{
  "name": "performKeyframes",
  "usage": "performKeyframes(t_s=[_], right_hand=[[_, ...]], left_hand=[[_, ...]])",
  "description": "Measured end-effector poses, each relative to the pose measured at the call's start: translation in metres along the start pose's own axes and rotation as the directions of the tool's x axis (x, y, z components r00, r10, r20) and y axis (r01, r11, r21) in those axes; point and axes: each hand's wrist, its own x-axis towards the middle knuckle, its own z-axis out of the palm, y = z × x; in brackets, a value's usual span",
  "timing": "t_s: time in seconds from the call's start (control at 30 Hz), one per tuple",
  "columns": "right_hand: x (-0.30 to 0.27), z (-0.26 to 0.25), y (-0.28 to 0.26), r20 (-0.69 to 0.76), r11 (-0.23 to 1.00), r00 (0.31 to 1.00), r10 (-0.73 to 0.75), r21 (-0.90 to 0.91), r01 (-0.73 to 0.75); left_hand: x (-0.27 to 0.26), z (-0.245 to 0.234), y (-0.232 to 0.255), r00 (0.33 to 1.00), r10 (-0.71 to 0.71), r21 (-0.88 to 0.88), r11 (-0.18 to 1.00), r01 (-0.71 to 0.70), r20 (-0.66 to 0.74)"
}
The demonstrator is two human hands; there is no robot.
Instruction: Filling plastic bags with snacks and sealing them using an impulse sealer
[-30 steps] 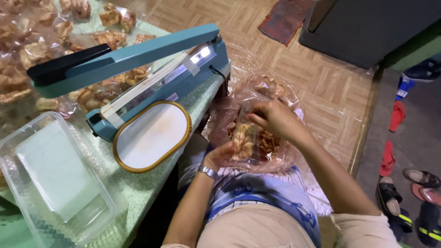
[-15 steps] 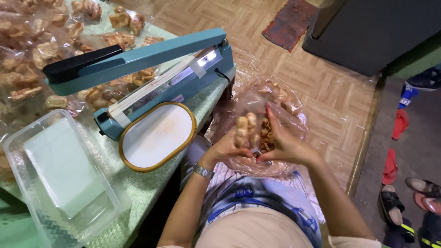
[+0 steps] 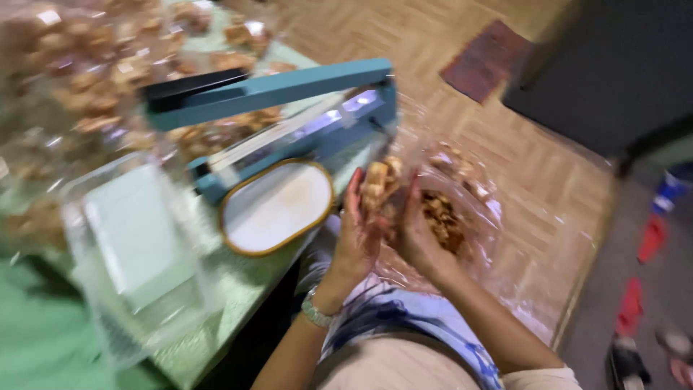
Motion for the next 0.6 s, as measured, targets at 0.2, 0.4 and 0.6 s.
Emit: performKeyframes(t_s=[0.2,0.4,0.6], right_hand=[[0.053,0.058,-0.047,-0.073,0.915,0.924,-0.376,-0.186,0.358],[0.099,0.067,-0.067,0.263,0.885,0.86,-0.436,0.301,0.356],[0.106,0.12,-0.02,0.276,0.729,0.912,-0.304,0.684,0.036]], left_hand=[[0.003,-0.042,0.039,0.889,0.351,0.235,0.928,-0.288,-0.294],[0.003,-0.1,0.044,0.838,0.504,0.726,0.654,-0.213,-0.209],[0.003,-0.087,0.049,0.81,0.385,0.496,0.858,-0.136,-0.442]])
